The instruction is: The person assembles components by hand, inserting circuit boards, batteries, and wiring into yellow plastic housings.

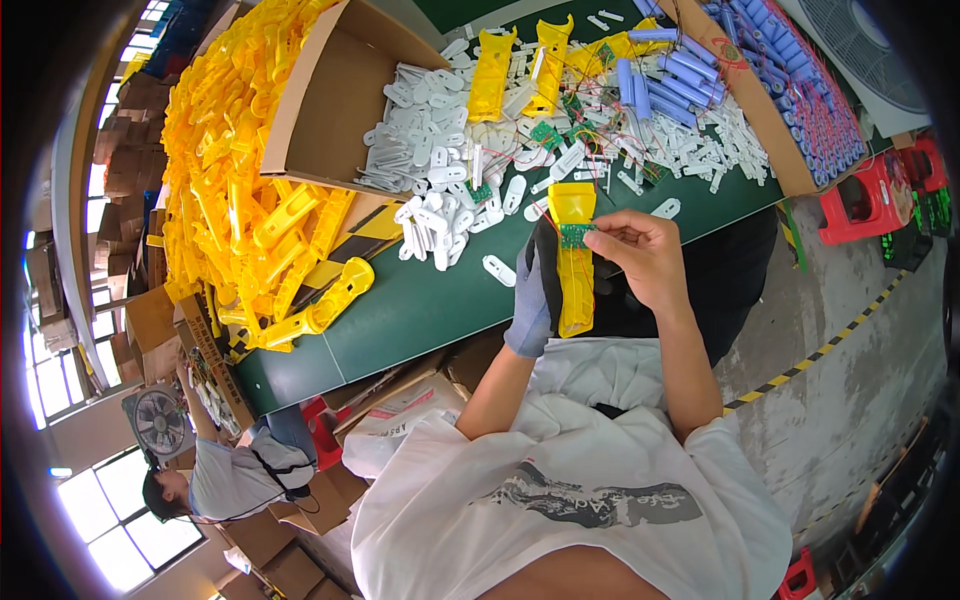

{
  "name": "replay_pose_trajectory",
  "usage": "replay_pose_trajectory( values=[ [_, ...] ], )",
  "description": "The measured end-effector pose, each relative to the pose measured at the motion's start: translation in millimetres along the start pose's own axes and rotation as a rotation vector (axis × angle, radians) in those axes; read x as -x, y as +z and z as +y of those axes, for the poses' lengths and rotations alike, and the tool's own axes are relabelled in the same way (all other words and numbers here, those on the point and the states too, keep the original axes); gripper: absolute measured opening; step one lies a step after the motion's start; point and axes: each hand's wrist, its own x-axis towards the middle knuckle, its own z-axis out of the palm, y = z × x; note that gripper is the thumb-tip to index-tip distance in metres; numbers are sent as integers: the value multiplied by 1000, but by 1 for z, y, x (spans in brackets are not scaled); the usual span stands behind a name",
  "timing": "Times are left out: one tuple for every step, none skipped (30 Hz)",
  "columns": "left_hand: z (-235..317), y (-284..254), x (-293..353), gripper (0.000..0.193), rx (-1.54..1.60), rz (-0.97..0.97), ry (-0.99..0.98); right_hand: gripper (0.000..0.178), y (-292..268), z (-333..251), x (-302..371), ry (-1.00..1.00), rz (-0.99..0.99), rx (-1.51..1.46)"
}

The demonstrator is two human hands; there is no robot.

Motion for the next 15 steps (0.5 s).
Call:
replay_pose_trajectory(
  values=[
    [0,-2,0,47,0,2,-3,16,0,0,0,7,3,10],
    [0,-4,0,47,-38,-17,-4,16,0,1,0,10,5,9],
    [0,-6,-1,47,-76,-37,-3,16,-1,1,0,9,8,27],
    [-1,-6,-1,47,-76,-37,-6,16,-1,2,0,8,12,46],
    [-1,-6,-1,48,-75,-40,3,16,-2,2,0,10,13,45],
    [-1,-6,-1,48,-73,-42,12,16,-2,2,0,12,9,26],
    [-2,-8,-2,48,-73,-41,11,16,-2,2,-1,14,5,7],
    [-2,-10,-3,48,-82,-51,8,16,-2,2,0,15,5,6],
    [0,-8,-2,49,-90,-60,5,15,-2,2,0,13,4,11],
    [2,-6,-1,49,-90,-58,4,15,-3,3,0,10,2,16],
    [3,-3,0,48,-43,-54,-5,15,-4,3,0,12,1,15],
    [4,0,1,49,3,-51,-14,15,-4,2,0,15,-1,9],
    [4,-1,1,49,2,-50,-14,15,-5,2,0,18,-4,3],
    [4,-2,2,48,-20,-58,-16,15,-4,3,1,19,-5,1],
    [4,-3,2,48,-43,-68,-15,15,-4,4,1,1,6,12]
  ],
)
